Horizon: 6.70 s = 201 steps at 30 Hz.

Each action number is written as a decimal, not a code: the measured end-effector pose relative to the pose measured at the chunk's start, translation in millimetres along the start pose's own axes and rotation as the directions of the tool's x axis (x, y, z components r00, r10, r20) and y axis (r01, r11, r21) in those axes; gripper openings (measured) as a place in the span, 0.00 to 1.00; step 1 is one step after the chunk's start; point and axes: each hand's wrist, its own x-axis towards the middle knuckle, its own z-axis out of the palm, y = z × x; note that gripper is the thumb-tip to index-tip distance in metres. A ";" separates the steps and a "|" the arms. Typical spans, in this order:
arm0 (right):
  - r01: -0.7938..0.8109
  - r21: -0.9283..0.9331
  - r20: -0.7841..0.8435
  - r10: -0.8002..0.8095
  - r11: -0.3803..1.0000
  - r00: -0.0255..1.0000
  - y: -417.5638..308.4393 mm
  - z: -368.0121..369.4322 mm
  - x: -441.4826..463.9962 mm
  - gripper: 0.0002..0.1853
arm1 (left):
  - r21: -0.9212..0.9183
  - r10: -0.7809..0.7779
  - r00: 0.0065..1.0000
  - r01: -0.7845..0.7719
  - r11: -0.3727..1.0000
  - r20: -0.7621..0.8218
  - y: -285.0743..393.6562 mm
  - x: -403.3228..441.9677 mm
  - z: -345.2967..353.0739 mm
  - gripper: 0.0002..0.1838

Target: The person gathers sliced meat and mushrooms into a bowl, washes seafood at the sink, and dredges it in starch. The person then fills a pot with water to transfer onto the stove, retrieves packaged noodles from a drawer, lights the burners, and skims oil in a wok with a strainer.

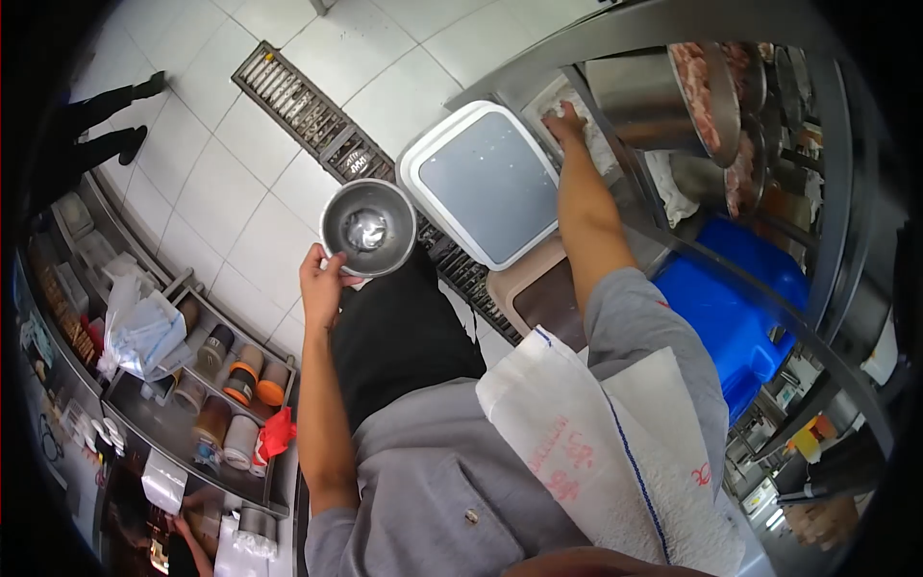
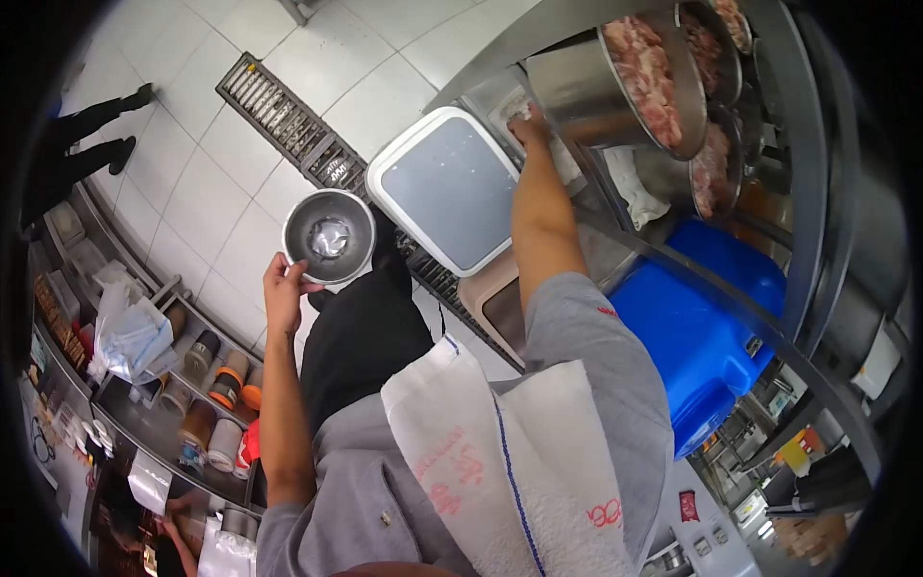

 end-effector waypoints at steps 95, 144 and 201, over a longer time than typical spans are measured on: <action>0.044 -0.099 0.091 -0.035 0.994 0.995 26.3 -32.4 -17.8 0.34 | 0.062 -0.025 0.993 0.033 0.998 -0.118 -11.4 -21.5 -36.7 0.09; 0.063 -0.050 -0.145 -0.069 0.997 0.987 6.5 -46.7 -20.7 0.33 | -0.016 0.000 0.979 0.003 1.000 0.204 29.1 40.9 87.3 0.06; -0.156 0.933 -0.226 0.866 0.323 0.446 337.4 -123.1 -787.2 0.09 | 0.451 -0.379 0.302 -0.221 0.865 0.875 -189.4 -323.4 337.6 0.05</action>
